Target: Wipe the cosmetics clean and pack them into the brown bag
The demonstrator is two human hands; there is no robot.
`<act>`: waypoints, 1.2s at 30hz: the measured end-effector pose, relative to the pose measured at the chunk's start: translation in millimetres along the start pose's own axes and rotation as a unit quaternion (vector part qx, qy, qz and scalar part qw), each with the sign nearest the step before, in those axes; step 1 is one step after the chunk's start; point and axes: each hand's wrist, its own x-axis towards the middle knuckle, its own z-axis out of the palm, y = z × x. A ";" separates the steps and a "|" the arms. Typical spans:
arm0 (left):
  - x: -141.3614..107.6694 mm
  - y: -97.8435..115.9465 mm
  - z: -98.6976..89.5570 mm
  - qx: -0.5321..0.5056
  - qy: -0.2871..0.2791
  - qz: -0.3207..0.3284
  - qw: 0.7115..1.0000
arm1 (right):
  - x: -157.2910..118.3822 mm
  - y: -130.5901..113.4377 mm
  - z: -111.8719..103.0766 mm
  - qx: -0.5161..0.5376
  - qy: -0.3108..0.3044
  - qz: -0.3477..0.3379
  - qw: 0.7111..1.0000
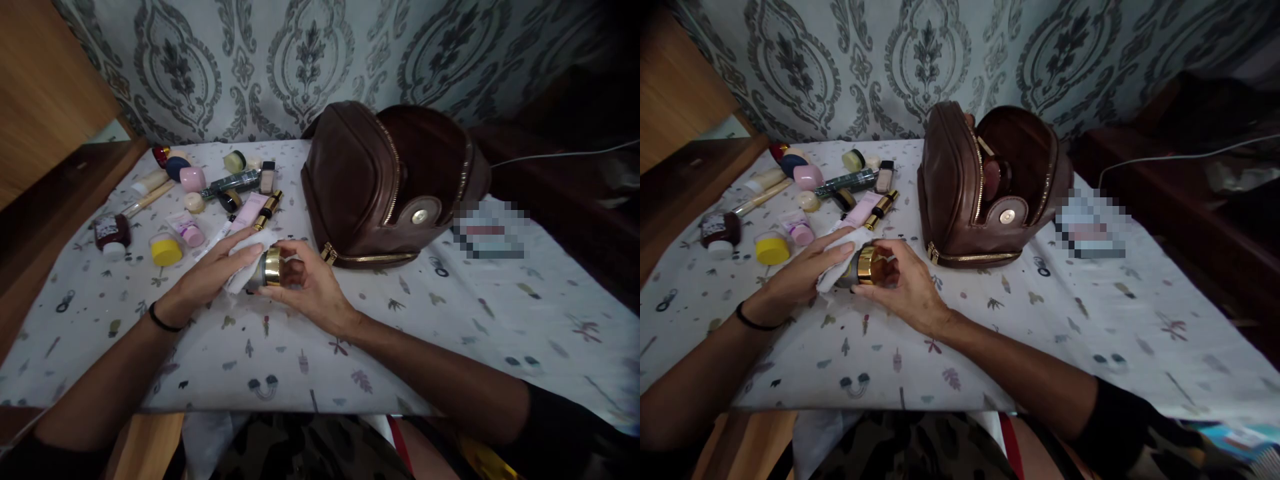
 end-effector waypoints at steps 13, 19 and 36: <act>-6.1 8.4 -2.5 0.028 -0.128 0.053 0.990 | 6.7 -6.2 -4.0 0.188 -0.011 0.107 0.976; -4.4 8.4 -0.4 0.147 -0.104 0.118 0.977 | 8.8 -6.4 -4.6 0.227 0.009 0.152 0.962; -7.2 -1.6 5.2 0.281 -0.034 0.277 0.918 | 13.7 -6.0 -8.6 0.231 -0.047 0.189 0.953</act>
